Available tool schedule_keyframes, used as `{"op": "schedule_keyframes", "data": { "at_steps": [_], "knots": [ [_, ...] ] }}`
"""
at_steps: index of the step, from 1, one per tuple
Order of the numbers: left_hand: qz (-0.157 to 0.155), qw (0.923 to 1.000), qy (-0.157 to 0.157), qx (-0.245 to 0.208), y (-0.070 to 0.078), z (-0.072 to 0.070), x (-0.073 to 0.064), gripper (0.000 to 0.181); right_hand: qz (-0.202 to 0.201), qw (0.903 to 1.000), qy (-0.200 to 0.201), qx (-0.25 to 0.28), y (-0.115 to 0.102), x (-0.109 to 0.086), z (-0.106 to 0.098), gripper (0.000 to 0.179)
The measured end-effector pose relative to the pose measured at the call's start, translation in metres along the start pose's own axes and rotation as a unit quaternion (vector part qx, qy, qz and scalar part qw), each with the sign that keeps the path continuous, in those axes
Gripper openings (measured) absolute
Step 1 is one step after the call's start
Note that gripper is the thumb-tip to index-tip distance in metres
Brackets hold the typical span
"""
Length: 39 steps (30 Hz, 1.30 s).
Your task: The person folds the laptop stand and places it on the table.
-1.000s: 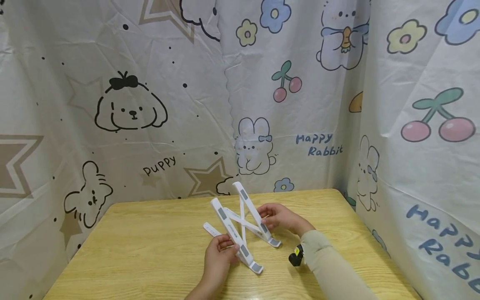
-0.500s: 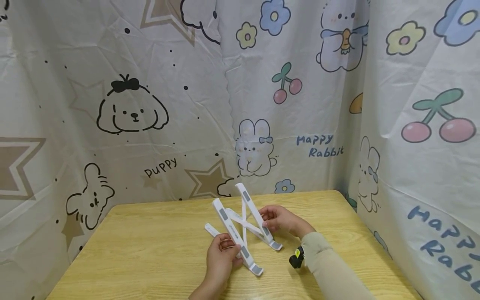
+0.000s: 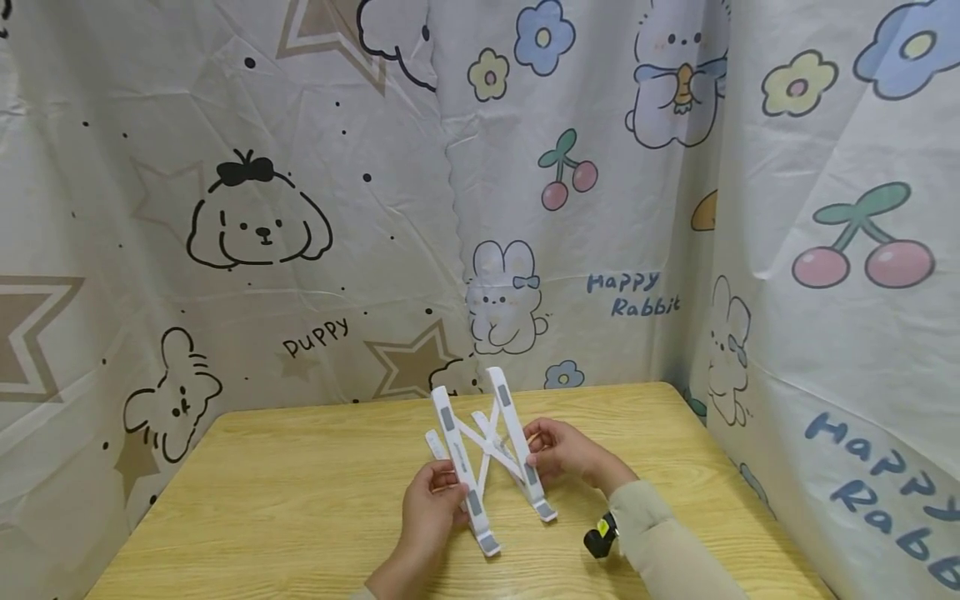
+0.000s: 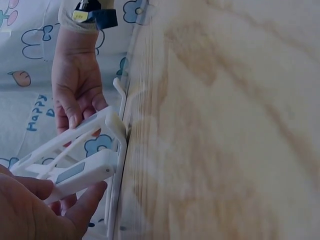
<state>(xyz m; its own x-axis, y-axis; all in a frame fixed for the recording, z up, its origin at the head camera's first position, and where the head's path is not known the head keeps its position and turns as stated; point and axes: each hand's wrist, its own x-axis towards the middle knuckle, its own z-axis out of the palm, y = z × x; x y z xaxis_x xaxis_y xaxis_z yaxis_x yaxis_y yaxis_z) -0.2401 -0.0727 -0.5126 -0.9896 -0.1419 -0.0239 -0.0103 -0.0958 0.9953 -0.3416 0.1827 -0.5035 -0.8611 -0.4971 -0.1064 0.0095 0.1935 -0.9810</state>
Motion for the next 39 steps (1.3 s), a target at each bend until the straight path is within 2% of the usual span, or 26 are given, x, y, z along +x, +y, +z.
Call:
{"op": "schedule_keyframes", "data": {
  "at_steps": [4, 10, 19, 25, 33, 39],
  "knots": [
    [0.003, 0.9999, -0.001, 0.011, 0.004, -0.004, 0.003, 0.041, 0.011, 0.9997, 0.019, 0.003, 0.000, -0.006, 0.007, 0.035],
    [0.017, 0.9986, -0.008, 0.049, 0.007, -0.012, 0.014, 0.038, 0.006, 0.9984, 0.056, 0.008, 0.001, -0.013, 0.023, 0.035],
    [0.018, 0.9936, -0.064, 0.091, 0.010, -0.033, 0.035, 0.038, 0.000, 0.9929, 0.111, 0.042, 0.002, -0.016, 0.046, 0.038],
    [0.004, 0.9924, -0.102, 0.068, 0.009, -0.044, 0.042, 0.039, -0.002, 0.9890, 0.133, 0.064, 0.002, -0.018, 0.054, 0.043],
    [-0.013, 0.9909, -0.125, 0.047, 0.008, -0.051, 0.044, 0.045, 0.006, 0.9891, 0.123, 0.080, 0.006, -0.019, 0.050, 0.050],
    [-0.019, 0.9901, -0.129, 0.052, 0.006, -0.052, 0.044, 0.039, 0.009, 0.9877, 0.131, 0.085, 0.006, -0.020, 0.051, 0.050]
  ]
}}
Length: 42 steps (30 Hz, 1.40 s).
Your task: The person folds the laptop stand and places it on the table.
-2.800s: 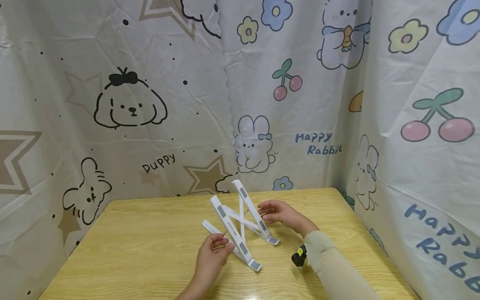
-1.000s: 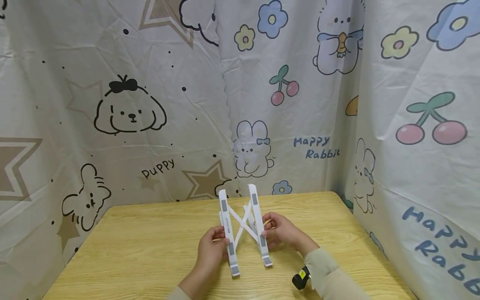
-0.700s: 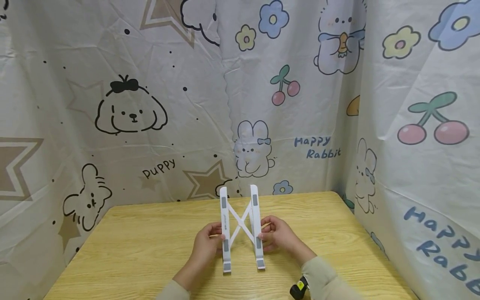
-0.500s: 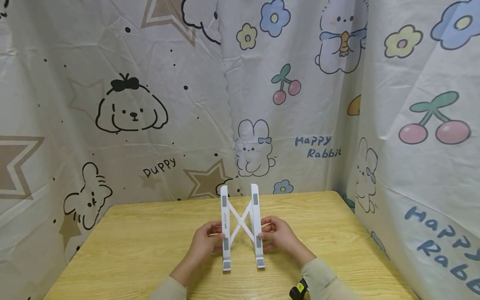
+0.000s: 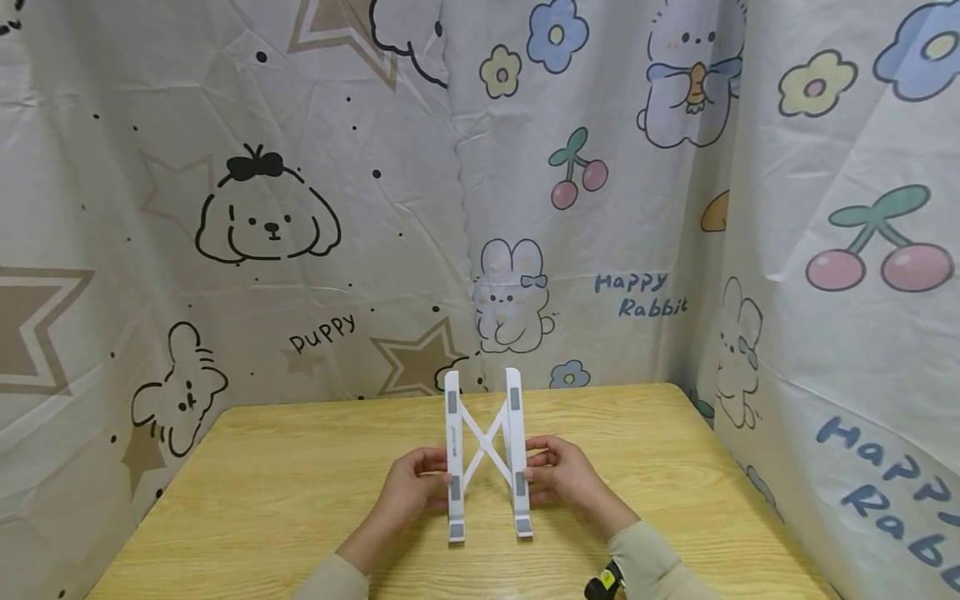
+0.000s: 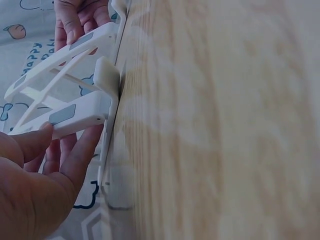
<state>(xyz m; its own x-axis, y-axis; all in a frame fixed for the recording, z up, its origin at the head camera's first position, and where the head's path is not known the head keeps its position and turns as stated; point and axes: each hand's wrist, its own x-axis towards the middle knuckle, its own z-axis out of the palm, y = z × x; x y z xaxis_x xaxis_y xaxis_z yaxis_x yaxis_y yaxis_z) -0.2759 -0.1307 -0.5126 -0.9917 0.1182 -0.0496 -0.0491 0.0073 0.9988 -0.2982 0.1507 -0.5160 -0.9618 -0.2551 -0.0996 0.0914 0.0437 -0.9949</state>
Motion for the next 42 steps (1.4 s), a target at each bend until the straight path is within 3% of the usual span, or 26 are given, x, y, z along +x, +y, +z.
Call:
{"op": "schedule_keyframes", "data": {
  "at_steps": [10, 16, 42],
  "knots": [
    [-0.006, 1.0000, 0.000, -0.003, 0.000, 0.000, 0.002, 0.035, -0.007, 0.9996, 0.007, 0.026, -0.001, -0.003, 0.002, 0.051],
    [0.003, 0.9999, -0.012, -0.010, -0.001, -0.002, 0.004, 0.034, -0.010, 0.9995, 0.004, 0.029, 0.000, -0.002, 0.002, 0.051],
    [0.010, 0.9998, -0.015, -0.002, -0.004, 0.001, 0.010, 0.032, -0.010, 0.9990, 0.013, 0.041, 0.007, 0.001, 0.013, 0.051]
  ]
}}
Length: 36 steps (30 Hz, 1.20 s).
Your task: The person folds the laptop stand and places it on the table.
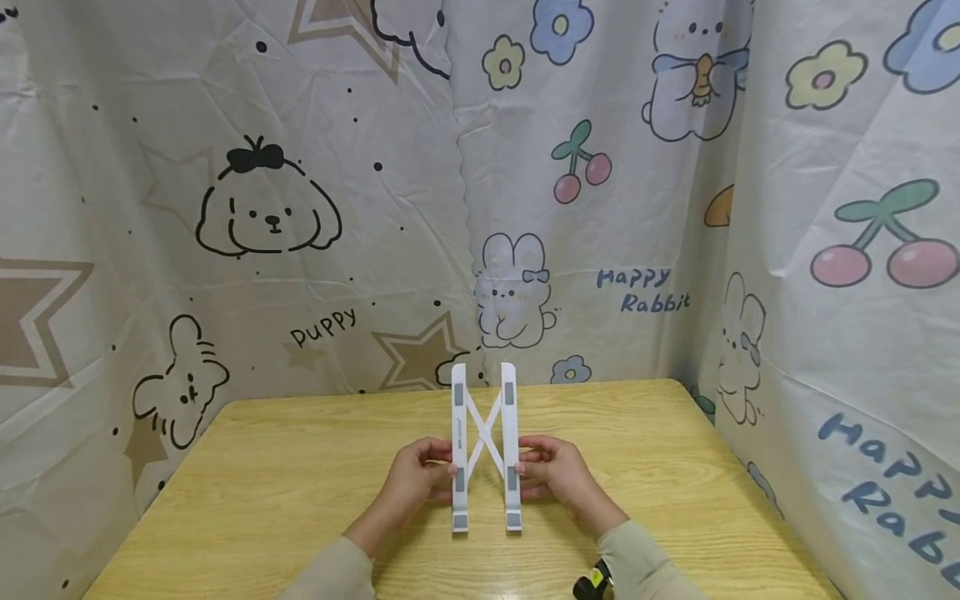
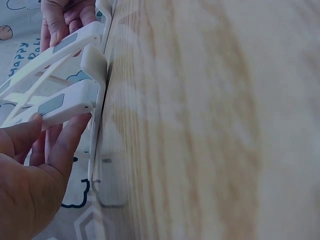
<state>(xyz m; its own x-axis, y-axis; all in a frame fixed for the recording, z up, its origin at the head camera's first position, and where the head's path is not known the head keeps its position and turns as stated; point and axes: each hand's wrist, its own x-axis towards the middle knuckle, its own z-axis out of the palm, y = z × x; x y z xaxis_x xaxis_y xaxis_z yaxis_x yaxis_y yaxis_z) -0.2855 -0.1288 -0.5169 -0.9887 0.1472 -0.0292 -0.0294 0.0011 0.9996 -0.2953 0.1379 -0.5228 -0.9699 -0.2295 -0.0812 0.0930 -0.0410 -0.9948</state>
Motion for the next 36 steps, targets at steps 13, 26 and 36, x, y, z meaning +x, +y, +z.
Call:
{"op": "schedule_keyframes", "data": {
  "at_steps": [13, 26, 36],
  "knots": [
    [0.008, 0.9998, -0.018, 0.008, -0.001, -0.001, 0.005, 0.033, -0.008, 0.9999, 0.006, 0.010, 0.001, 0.003, 0.010, 0.051],
    [0.008, 0.9994, -0.028, 0.019, 0.001, 0.003, 0.010, 0.032, -0.008, 0.9997, 0.011, 0.018, -0.003, 0.005, 0.017, 0.049],
    [0.012, 0.9992, -0.036, 0.011, -0.001, 0.007, 0.014, 0.033, -0.006, 0.9998, 0.011, 0.018, 0.000, 0.010, 0.021, 0.049]
  ]
}}
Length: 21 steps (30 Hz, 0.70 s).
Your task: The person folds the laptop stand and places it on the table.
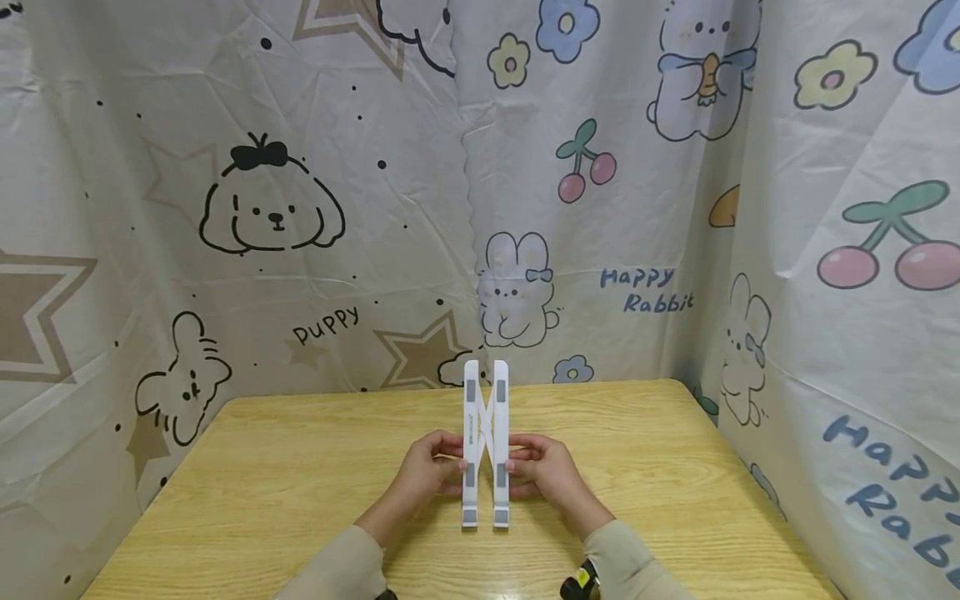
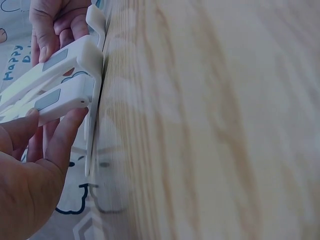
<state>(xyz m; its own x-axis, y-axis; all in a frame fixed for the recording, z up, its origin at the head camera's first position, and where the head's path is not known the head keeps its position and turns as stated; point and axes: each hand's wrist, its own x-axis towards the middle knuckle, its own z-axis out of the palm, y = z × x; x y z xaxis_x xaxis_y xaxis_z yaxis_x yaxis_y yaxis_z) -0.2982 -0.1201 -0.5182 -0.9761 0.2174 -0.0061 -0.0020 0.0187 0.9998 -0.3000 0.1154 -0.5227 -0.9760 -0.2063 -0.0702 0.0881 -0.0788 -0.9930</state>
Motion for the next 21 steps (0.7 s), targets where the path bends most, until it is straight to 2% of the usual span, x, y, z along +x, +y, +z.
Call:
{"op": "schedule_keyframes", "data": {
  "at_steps": [21],
  "knots": [
    [0.010, 0.9999, -0.006, 0.008, 0.0003, 0.0092, 0.0018, 0.032, -0.008, 0.9998, 0.004, 0.019, 0.0059, 0.0007, 0.0091, 0.046]
  ]
}}
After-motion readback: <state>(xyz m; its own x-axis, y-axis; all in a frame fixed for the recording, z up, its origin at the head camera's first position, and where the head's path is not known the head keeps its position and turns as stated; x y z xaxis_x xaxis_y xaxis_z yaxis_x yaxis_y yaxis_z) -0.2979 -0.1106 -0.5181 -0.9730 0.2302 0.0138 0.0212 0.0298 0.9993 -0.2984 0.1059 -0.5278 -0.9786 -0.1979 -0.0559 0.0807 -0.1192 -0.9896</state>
